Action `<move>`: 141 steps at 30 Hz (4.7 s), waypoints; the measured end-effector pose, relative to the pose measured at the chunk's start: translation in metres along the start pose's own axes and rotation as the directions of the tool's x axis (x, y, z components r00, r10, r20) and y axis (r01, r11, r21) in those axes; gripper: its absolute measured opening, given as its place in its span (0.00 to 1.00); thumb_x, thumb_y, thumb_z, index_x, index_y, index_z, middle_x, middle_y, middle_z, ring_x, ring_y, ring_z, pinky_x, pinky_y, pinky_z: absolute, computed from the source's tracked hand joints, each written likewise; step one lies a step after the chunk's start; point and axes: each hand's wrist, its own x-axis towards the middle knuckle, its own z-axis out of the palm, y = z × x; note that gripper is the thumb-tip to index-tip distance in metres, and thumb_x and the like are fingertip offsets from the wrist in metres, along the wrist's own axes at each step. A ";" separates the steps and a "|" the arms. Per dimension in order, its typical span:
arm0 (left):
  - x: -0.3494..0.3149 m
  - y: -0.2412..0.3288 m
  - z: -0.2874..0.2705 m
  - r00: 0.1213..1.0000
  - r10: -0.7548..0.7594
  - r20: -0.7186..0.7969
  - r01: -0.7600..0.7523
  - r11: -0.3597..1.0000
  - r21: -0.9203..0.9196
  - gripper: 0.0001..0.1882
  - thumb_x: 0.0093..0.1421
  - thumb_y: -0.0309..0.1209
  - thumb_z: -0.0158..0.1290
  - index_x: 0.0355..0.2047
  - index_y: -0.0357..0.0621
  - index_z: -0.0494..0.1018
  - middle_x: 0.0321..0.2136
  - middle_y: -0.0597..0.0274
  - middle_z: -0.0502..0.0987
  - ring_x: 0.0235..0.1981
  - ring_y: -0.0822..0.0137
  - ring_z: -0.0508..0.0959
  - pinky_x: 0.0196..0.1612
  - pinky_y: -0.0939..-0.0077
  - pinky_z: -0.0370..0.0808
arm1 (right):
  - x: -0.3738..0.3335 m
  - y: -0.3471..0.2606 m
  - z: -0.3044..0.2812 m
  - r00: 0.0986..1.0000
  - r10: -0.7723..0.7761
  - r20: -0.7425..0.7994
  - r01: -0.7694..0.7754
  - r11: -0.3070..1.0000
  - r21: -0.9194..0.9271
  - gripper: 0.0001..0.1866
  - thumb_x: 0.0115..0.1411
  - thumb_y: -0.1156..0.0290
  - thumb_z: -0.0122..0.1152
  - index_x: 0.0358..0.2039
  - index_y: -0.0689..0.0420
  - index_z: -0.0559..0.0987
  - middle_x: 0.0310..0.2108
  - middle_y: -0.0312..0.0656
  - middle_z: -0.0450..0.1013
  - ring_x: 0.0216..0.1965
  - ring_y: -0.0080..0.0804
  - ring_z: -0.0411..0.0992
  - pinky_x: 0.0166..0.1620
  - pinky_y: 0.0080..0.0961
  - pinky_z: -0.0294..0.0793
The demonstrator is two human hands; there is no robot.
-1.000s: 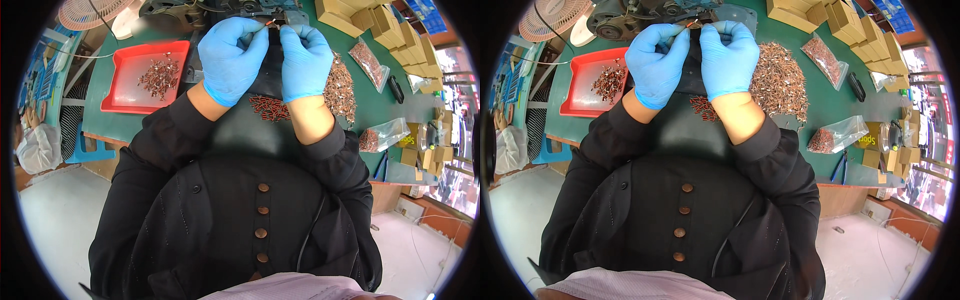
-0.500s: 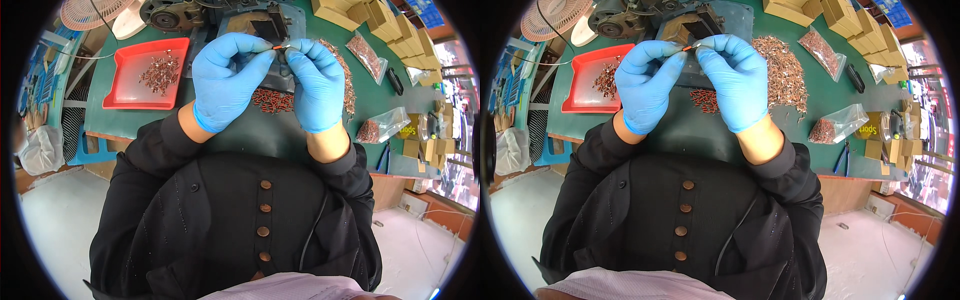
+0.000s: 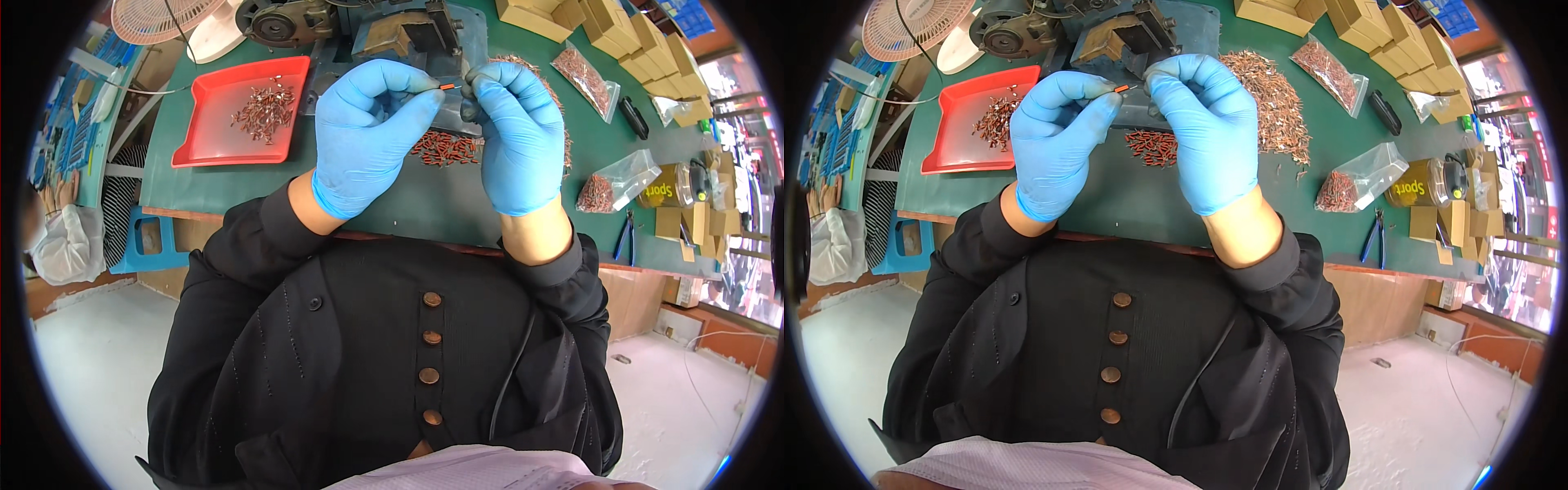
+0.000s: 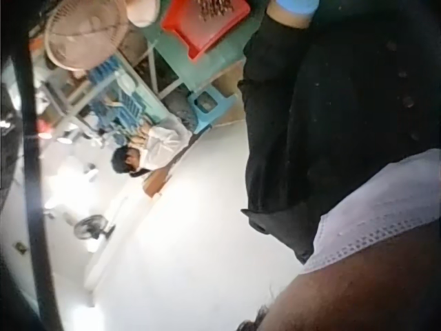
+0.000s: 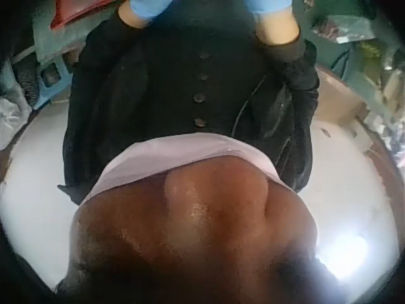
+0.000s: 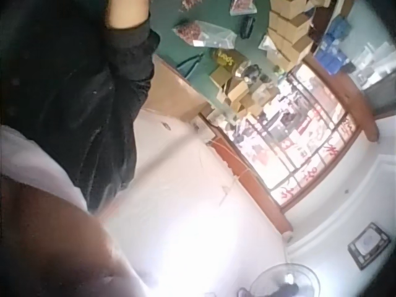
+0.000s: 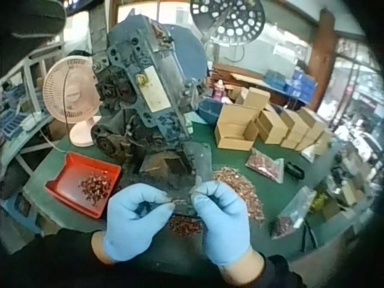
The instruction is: The recorder is inspecting and sorting small electronic components at a manual assembly station.
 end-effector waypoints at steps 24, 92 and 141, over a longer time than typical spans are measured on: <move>-0.030 -0.072 -0.035 0.988 -0.134 0.075 0.105 0.945 0.311 0.02 0.56 0.21 0.55 0.29 0.38 0.73 0.21 0.74 0.68 0.23 0.83 0.63 0.27 0.88 0.60 | -0.110 -0.067 -0.372 0.503 -0.504 -0.702 -0.818 -0.016 -0.574 0.14 0.50 0.62 0.59 0.35 0.53 0.82 0.32 0.49 0.77 0.34 0.44 0.76 0.41 0.32 0.74; -0.024 -0.007 -0.030 0.832 0.052 0.552 -0.260 0.916 0.305 0.06 0.47 0.19 0.58 0.27 0.39 0.74 0.29 0.58 0.76 0.32 0.64 0.77 0.36 0.74 0.73 | -0.041 0.009 -0.030 0.896 0.396 0.199 -0.394 0.918 -0.052 0.11 0.55 0.85 0.55 0.40 0.64 0.75 0.35 0.41 0.75 0.34 0.23 0.73 0.38 0.17 0.73; 0.092 -0.077 -0.014 0.824 0.564 -0.055 -0.383 0.627 0.679 0.05 0.49 0.22 0.60 0.28 0.38 0.76 0.18 0.66 0.72 0.17 0.79 0.68 0.22 0.84 0.66 | 0.100 0.063 0.018 0.921 -0.231 -0.314 0.080 0.900 -0.429 0.11 0.49 0.70 0.62 0.27 0.66 0.77 0.23 0.44 0.75 0.25 0.26 0.71 0.32 0.24 0.72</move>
